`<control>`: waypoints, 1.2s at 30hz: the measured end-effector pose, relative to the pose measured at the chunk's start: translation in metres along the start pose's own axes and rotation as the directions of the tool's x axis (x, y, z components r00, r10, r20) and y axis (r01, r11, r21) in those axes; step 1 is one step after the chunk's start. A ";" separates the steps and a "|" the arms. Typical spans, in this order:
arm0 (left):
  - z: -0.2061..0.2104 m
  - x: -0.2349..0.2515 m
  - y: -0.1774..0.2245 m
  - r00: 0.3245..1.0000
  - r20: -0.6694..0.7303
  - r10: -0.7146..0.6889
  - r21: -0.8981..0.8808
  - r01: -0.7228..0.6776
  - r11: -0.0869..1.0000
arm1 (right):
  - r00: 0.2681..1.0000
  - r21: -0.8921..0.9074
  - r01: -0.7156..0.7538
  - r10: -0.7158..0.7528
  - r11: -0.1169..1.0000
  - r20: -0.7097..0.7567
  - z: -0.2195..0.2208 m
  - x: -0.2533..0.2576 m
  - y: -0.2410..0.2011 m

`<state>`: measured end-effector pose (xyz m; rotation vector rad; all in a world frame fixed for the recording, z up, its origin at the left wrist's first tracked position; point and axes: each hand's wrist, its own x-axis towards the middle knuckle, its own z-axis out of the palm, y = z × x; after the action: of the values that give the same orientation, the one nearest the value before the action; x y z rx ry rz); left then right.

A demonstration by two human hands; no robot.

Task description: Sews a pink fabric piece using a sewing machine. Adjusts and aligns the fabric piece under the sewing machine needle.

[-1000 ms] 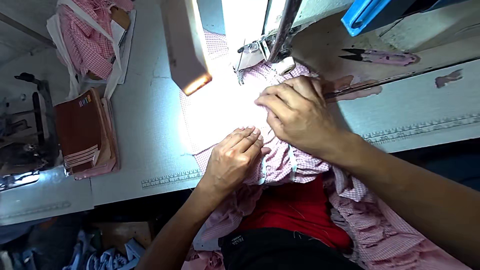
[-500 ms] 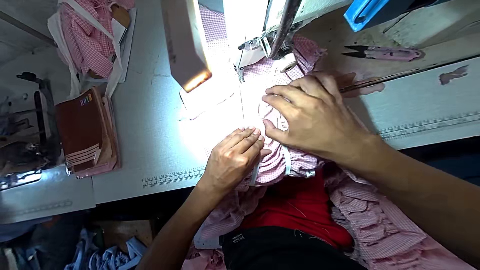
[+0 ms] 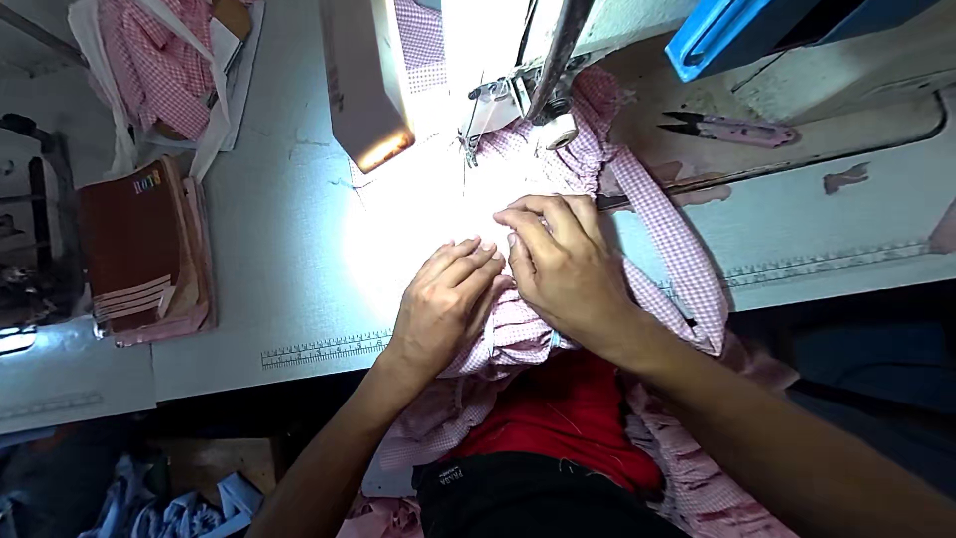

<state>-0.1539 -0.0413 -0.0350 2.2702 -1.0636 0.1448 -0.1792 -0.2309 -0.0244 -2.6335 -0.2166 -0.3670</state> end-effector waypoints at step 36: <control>0.013 -0.028 0.032 0.998 -0.025 0.053 0.102 -0.050 0.994 | 0.986 -0.056 0.164 -0.161 0.985 0.048 -0.003 0.036 0.044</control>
<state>-0.1980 -0.0462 -0.0389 2.3244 -1.1242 0.2560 -0.1361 -0.2674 -0.0300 -2.6918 -0.4433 -0.3757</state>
